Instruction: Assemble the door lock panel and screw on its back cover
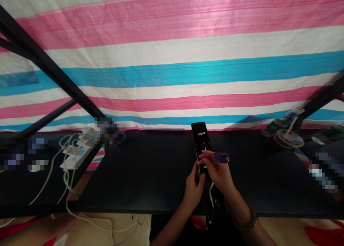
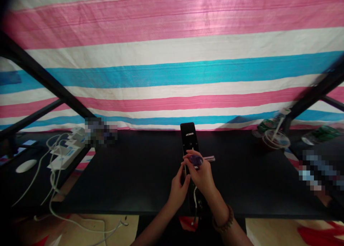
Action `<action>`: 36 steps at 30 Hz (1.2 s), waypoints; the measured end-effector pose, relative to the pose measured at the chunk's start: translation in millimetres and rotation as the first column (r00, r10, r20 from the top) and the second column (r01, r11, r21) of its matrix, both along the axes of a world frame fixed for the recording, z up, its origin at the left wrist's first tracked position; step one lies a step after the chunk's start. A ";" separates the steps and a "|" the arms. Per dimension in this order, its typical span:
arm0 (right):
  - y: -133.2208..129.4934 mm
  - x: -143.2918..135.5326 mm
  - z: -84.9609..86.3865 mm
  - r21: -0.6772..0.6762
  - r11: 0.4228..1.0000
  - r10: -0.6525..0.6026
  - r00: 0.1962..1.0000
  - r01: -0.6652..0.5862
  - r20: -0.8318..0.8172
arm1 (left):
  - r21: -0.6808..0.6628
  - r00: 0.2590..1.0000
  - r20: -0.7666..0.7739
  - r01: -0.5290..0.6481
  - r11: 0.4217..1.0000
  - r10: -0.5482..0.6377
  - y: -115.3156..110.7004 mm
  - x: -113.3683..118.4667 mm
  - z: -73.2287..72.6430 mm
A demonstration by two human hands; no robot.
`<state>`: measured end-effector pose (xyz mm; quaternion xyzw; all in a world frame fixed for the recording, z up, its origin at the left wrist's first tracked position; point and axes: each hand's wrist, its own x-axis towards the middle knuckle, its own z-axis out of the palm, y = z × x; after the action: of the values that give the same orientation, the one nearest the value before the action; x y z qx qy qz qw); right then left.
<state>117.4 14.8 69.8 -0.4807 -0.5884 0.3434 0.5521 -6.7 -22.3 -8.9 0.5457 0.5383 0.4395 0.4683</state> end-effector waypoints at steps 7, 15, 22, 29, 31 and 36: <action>-0.4 -0.6 -0.6 -0.003 0.995 -0.095 0.993 0.095 -0.076 | -0.016 1.000 0.020 0.010 1.000 -0.010 0.0 -0.6 4.8; -5.9 5.3 2.6 -0.003 1.000 0.023 1.000 -0.023 -0.012 | -0.024 1.000 0.007 0.005 1.000 -0.005 0.2 -0.5 6.4; -3.3 4.0 1.7 -0.037 0.996 -0.083 0.993 0.080 -0.086 | -0.015 1.000 0.016 0.013 1.000 -0.013 -0.4 -0.5 5.4; -5.2 5.8 0.9 0.032 0.998 -0.062 0.998 0.062 0.024 | -0.009 1.000 -0.009 -0.005 1.000 0.005 -0.3 -0.1 7.2; -3.8 5.1 1.4 0.043 0.990 -0.134 0.991 0.133 0.005 | -0.013 1.000 -0.008 0.003 1.000 -0.003 -1.0 0.2 5.8; -5.9 9.5 4.5 -0.015 0.996 -0.093 0.992 0.092 -0.087 | 0.051 0.999 0.016 0.041 0.998 -0.042 -0.5 1.5 5.9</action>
<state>126.9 8.9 74.3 -0.4951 -0.5388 0.3413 0.5900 -5.1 -22.8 -3.0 0.5645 0.5115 0.4480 0.4679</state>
